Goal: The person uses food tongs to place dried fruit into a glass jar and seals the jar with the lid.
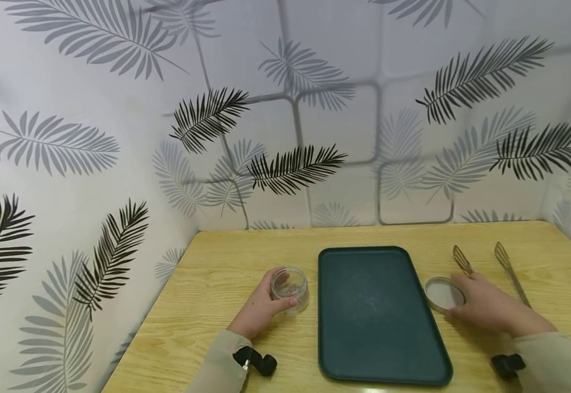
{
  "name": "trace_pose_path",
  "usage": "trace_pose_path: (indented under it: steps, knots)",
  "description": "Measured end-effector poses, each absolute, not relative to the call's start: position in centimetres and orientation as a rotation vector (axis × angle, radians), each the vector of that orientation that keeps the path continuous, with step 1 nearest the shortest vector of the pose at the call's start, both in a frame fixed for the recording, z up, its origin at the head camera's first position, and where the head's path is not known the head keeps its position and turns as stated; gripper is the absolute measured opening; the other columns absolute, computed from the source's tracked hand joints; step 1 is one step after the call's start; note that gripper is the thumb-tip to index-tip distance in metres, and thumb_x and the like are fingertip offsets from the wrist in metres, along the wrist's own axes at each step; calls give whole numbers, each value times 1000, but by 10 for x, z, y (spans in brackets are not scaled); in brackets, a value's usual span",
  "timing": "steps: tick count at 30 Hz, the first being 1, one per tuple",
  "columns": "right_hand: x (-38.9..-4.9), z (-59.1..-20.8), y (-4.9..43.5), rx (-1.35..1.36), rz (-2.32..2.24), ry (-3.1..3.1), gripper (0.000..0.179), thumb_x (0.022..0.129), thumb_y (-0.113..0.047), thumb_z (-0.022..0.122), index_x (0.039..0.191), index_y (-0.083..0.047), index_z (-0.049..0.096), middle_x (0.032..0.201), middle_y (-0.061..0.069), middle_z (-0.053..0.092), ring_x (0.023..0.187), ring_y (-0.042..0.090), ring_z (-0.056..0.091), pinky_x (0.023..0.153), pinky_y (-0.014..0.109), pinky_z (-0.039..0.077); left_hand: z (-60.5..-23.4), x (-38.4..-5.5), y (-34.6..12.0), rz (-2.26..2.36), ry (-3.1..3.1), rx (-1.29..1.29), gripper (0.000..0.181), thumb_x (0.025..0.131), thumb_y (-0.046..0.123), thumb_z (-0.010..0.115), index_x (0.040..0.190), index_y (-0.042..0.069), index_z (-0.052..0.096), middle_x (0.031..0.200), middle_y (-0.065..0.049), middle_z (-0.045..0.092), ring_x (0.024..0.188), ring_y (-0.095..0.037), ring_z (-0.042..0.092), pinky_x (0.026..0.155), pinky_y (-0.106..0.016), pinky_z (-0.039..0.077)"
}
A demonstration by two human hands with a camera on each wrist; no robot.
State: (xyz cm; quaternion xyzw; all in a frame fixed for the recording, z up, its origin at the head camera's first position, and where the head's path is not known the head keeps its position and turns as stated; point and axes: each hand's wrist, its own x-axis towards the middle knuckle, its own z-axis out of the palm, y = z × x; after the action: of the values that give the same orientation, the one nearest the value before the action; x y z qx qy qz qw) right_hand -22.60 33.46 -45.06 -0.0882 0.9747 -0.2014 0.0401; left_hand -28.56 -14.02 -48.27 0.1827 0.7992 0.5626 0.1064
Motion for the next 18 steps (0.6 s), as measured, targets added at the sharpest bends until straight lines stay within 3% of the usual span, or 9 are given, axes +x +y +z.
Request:
trace_pose_path:
  steps: [6,18]
  knots:
    - [-226,-447,333,-324,-685,3033,89,73,-32,89,132,20,47,118,37,57,99,44,59,75,54,52,-482,-285,-140,1668,2348,533,81,91,33,78,157,21,32,157,-7,40,140,-26,43,112,-49,34]
    - [-225,-443,332,-361,-767,3087,90,73,-30,90,138,15,46,121,33,57,102,43,59,74,51,52,-481,-284,-140,1678,2341,541,82,91,29,79,157,19,32,156,-8,40,140,-27,43,112,-49,33]
